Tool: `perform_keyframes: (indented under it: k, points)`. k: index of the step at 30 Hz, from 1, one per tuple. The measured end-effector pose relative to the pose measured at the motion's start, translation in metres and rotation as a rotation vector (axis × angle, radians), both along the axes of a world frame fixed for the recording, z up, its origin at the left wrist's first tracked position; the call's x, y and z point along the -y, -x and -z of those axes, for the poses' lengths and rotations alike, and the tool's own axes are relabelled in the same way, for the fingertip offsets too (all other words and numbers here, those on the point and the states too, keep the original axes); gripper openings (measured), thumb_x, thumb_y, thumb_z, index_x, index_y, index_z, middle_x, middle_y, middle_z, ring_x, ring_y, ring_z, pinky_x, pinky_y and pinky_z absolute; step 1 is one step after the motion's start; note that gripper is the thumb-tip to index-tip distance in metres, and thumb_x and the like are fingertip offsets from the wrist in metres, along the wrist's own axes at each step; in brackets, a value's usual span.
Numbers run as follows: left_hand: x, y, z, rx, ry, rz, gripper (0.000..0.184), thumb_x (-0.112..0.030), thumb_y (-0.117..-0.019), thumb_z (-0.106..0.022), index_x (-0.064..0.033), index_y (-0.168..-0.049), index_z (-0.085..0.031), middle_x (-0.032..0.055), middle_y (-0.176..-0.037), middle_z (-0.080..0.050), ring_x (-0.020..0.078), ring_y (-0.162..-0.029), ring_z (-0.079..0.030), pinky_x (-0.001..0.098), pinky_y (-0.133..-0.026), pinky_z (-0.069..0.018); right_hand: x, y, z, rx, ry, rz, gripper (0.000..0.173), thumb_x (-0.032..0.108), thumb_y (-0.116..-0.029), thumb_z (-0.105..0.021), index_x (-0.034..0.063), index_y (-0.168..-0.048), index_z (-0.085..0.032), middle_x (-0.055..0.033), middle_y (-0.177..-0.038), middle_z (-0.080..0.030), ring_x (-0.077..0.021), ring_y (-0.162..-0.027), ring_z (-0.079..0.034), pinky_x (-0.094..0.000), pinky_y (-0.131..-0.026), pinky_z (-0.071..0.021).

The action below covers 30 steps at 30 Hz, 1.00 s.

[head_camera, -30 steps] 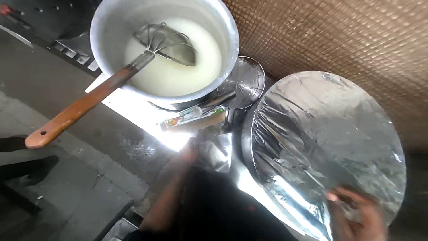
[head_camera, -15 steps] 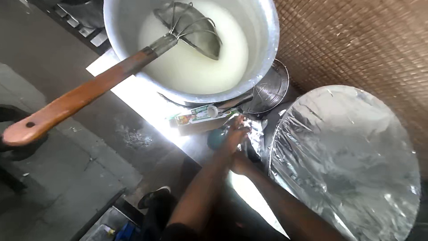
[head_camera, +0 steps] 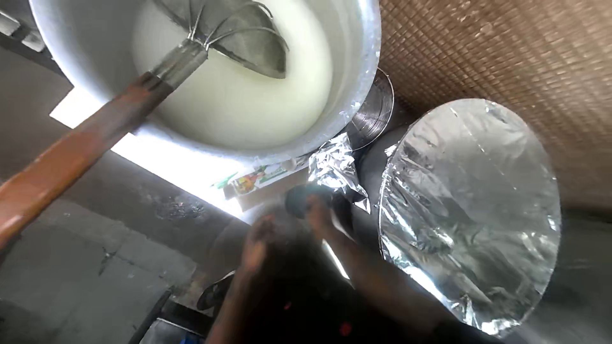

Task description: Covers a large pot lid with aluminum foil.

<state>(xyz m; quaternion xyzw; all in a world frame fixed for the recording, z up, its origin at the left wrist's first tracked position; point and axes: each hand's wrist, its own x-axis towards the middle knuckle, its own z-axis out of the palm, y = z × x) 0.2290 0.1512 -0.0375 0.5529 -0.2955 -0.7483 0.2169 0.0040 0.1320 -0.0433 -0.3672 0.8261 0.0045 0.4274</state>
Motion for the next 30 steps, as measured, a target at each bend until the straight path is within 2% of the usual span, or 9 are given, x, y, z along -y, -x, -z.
perform_keyframes:
  k: [5, 8, 11, 15, 18, 20, 22, 25, 30]
  points:
    - [-0.032, -0.021, 0.0, 0.18, -0.079, 0.007, 0.031, -0.012, -0.0966, -0.06, -0.0012, -0.125, -0.063, 0.0106, -0.115, -0.069, 0.0163, -0.082, -0.066, 0.0318, -0.067, -0.0555, 0.013, -0.003, 0.048, 0.031, -0.113, 0.041, 0.048, 0.027, -0.0983, -0.065, 0.0014, -0.138, -0.057, -0.025, -0.143, -0.053, -0.0398, -0.132, -0.053, -0.0549, -0.109, -0.0454]
    - [-0.039, -0.034, -0.002, 0.28, -0.161, 0.002, 0.029, -0.014, -0.0993, -0.061, -0.0013, -0.125, -0.063, 0.0132, -0.113, -0.07, 0.0219, -0.092, -0.069, 0.0391, -0.073, -0.0593, 0.024, 0.005, 0.048, 0.075, -0.183, 0.036, 0.039, 0.033, -0.102, -0.059, 0.0041, -0.127, -0.066, -0.0211, -0.128, -0.066, -0.0365, -0.121, -0.062, -0.0562, -0.104, -0.0485]
    - [-0.033, -0.041, -0.007, 0.357, -0.199, -0.022, 0.028, -0.015, -0.1013, -0.061, -0.0002, -0.124, -0.063, 0.0162, -0.115, -0.069, 0.0256, -0.099, -0.069, 0.0447, -0.079, -0.059, 0.027, 0.008, 0.05, 0.067, -0.247, -0.102, 0.056, 0.039, -0.1018, -0.055, 0.0023, -0.144, -0.053, -0.022, -0.146, -0.053, -0.0373, -0.137, -0.05, -0.0563, -0.114, -0.0402]
    - [-0.018, -0.04, -0.019, 0.363, -0.188, -0.011, 0.027, -0.014, -0.1013, -0.061, 0.0012, -0.124, -0.062, 0.0162, -0.115, -0.068, 0.0248, -0.098, -0.068, 0.0431, -0.079, -0.0577, 0.018, 0.004, 0.047, 0.342, -0.191, 0.279, 0.043, 0.038, -0.1063, -0.05, 0.0024, -0.127, -0.063, -0.015, -0.102, -0.067, -0.0236, -0.083, -0.065, -0.0422, -0.077, -0.0549]
    - [-0.011, -0.042, -0.026, 0.372, -0.159, 0.055, 0.027, -0.014, -0.1016, -0.06, 0.001, -0.124, -0.063, 0.0162, -0.113, -0.068, 0.0253, -0.097, -0.067, 0.0444, -0.08, -0.057, 0.018, -0.006, 0.003, 0.59, -0.091, 0.811, 0.034, 0.038, -0.1072, -0.048, 0.007, -0.118, -0.059, -0.0056, -0.085, -0.052, -0.0161, -0.067, -0.048, -0.0344, -0.06, -0.0441]
    - [-0.006, -0.047, -0.027, 0.385, -0.119, 0.117, 0.028, -0.014, -0.1022, -0.059, 0.0019, -0.126, -0.061, 0.0175, -0.113, -0.068, 0.0256, -0.097, -0.067, 0.0456, -0.079, -0.0567, 0.016, -0.007, -0.052, 0.82, -0.085, 0.912, 0.031, 0.041, -0.1064, -0.048, 0.0119, -0.112, -0.058, -0.0003, -0.081, -0.049, -0.0125, -0.065, -0.047, -0.0312, -0.059, -0.0437]
    - [-0.002, -0.049, -0.027, 0.374, -0.103, 0.214, 0.031, -0.014, -0.1032, -0.055, 0.0035, -0.129, -0.058, 0.0197, -0.118, -0.064, 0.0263, -0.099, -0.065, 0.0472, -0.081, -0.0557, 0.002, -0.006, -0.13, 0.927, 0.093, 0.797, 0.029, 0.035, -0.1068, -0.047, 0.0126, -0.09, -0.053, 0.0051, -0.063, -0.042, -0.0053, -0.049, -0.04, -0.0214, -0.046, -0.0373]
    - [0.007, -0.052, -0.007, 0.368, -0.085, 0.349, 0.036, -0.018, -0.1034, -0.054, 0.0034, -0.132, -0.055, 0.0203, -0.123, -0.064, 0.0263, -0.101, -0.066, 0.0473, -0.082, -0.0559, -0.032, 0.024, -0.249, 0.623, 0.629, 0.232, 0.035, 0.02, -0.1067, -0.047, -0.0032, -0.088, -0.065, -0.0067, -0.069, -0.055, -0.0133, -0.063, -0.052, -0.0315, -0.062, -0.0451]
    - [0.034, -0.038, -0.007, 0.476, -0.066, 0.676, 0.04, -0.023, -0.1037, -0.057, 0.004, -0.132, -0.056, 0.0184, -0.123, -0.064, 0.0218, -0.099, -0.068, 0.0418, -0.084, -0.0583, -0.105, 0.05, -0.314, 0.263, 0.989, 0.228, 0.036, 0.019, -0.1074, -0.046, -0.0031, -0.085, -0.063, -0.0054, -0.066, -0.055, -0.0098, -0.059, -0.053, -0.0269, -0.056, -0.0468]
